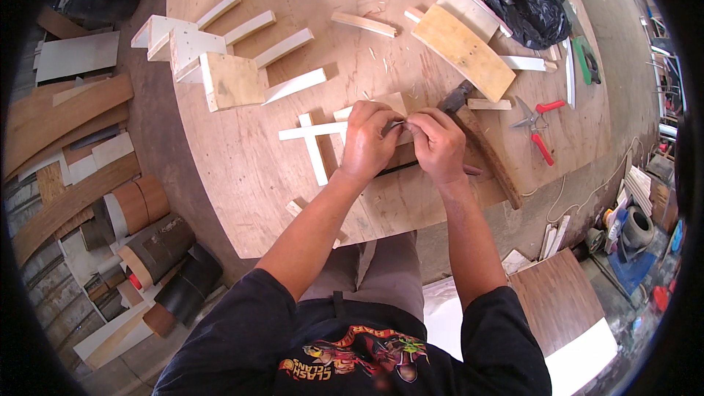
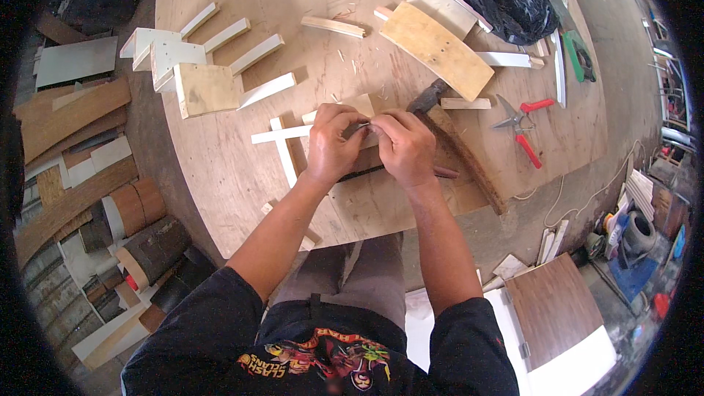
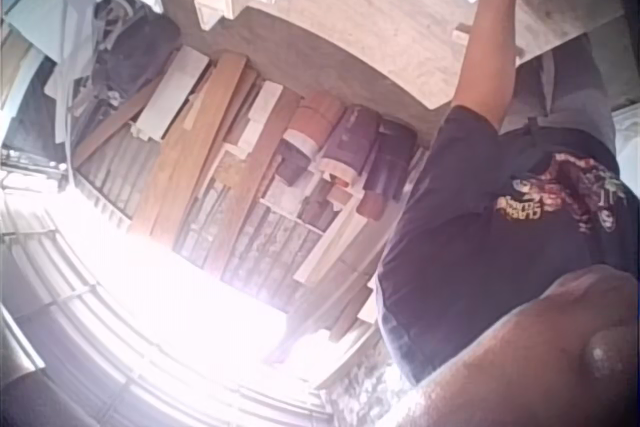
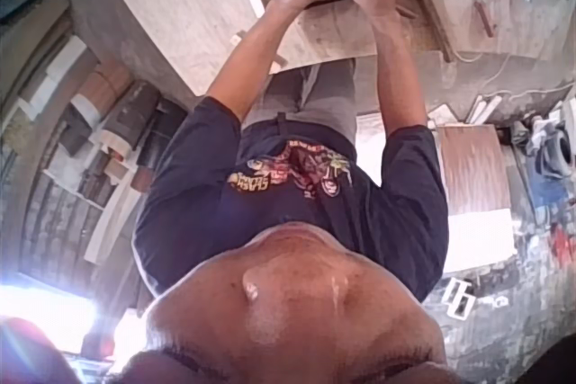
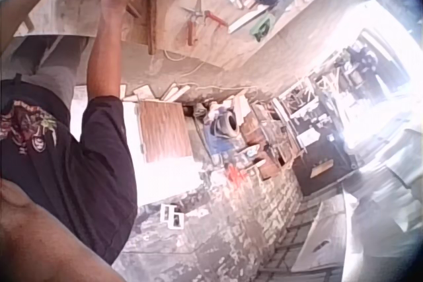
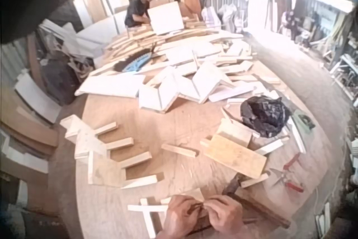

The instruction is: The person assembles wooden components by positioning small slats and boards together, hammering nails into the wood, and applying glue to the joints.

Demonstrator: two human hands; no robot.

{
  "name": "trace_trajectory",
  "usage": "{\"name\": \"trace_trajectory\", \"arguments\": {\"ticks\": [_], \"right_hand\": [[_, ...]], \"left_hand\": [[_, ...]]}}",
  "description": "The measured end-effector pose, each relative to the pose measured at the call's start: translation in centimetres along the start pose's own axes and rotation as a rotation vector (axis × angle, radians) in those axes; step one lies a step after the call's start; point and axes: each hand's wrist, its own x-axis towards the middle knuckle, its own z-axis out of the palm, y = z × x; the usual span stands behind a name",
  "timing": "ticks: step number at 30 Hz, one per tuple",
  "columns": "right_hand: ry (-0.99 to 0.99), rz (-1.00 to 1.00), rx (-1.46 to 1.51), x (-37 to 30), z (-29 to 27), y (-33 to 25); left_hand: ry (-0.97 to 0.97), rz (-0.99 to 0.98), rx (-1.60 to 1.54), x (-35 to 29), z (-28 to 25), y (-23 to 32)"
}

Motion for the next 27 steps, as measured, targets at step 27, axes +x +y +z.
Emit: {"name": "trace_trajectory", "arguments": {"ticks": [27], "right_hand": [[0.156,0.354,-0.235,-3.6,-5.6,0.9]], "left_hand": [[-0.006,-0.056,-0.034,-0.2,0.0,-0.1]]}}
